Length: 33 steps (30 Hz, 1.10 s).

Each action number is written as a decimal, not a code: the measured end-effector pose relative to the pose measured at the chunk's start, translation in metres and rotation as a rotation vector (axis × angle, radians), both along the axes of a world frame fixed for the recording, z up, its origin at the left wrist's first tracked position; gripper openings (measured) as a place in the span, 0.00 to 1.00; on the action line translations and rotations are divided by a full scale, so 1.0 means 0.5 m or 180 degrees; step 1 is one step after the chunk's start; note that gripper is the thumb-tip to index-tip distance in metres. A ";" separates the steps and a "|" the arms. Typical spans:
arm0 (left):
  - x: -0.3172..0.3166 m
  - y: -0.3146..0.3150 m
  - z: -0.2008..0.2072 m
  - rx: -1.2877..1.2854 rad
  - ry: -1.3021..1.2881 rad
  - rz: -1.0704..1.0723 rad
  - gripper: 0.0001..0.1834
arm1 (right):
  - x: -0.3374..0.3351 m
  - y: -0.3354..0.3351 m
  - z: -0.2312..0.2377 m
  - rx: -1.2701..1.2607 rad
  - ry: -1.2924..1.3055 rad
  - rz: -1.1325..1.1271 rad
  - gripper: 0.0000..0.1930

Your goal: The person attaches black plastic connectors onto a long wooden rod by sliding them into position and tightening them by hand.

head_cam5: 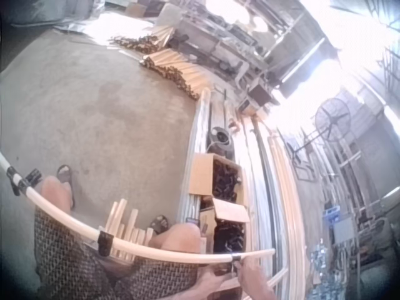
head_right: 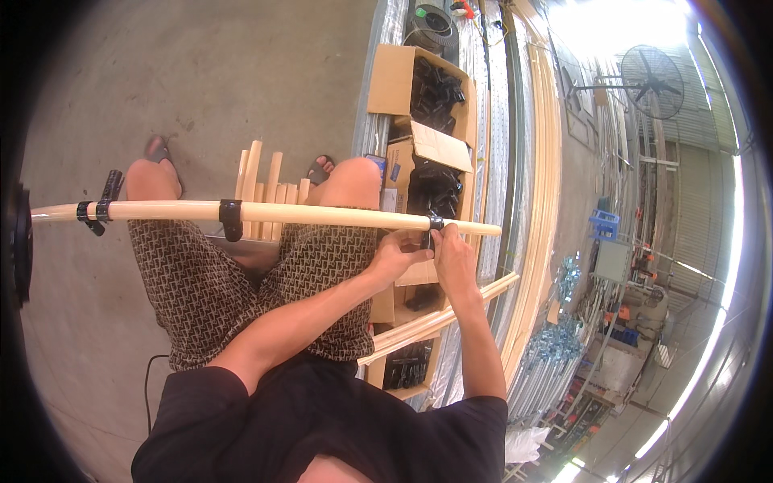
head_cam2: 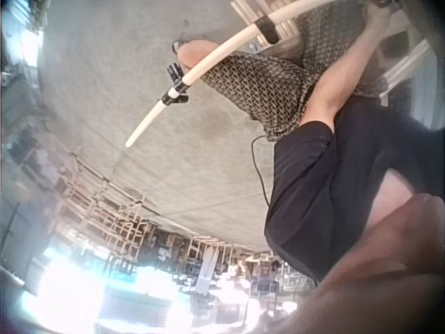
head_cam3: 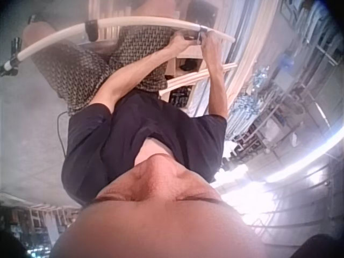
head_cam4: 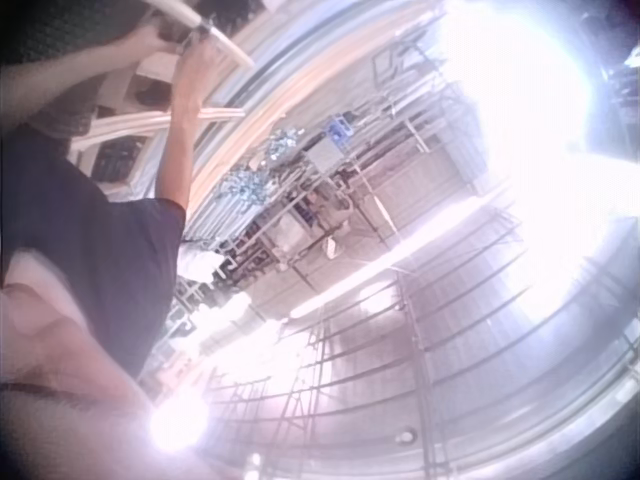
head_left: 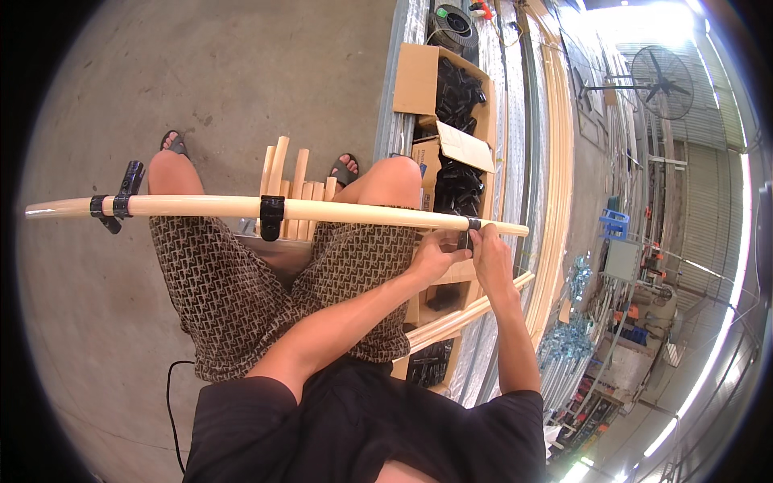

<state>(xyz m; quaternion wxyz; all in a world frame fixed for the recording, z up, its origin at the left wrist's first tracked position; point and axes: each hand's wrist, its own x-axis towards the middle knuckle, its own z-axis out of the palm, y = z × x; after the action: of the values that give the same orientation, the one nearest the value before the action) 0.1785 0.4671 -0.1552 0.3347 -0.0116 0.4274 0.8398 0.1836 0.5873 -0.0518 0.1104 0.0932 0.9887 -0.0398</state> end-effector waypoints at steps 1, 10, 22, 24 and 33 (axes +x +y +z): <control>0.000 0.000 0.000 0.0105 -0.0040 -0.0024 0.27 | 0.000 -0.002 0.009 -0.0272 0.0116 0.0115 0.06; 0.003 -0.009 0.018 0.0037 -0.0156 0.0140 0.20 | 0.001 0.042 0.022 -0.0888 0.0338 0.0816 0.04; 0.000 -0.007 0.019 0.0082 -0.0091 0.0216 0.20 | 0.015 0.013 0.005 -0.0732 0.0468 0.0304 0.07; 0.005 0.005 -0.002 0.0223 -0.0109 0.0260 0.19 | -0.002 0.025 0.035 -0.0935 0.0339 0.0959 0.06; -0.004 0.000 0.000 0.0204 -0.0147 0.0150 0.19 | 0.002 0.036 -0.014 -0.0832 0.0524 0.0543 0.05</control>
<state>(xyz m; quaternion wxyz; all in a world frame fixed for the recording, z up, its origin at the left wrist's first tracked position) 0.1765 0.4671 -0.1553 0.3247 -0.0304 0.3921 0.8602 0.1848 0.6054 -0.0586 0.0433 -0.0097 0.9851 -0.1661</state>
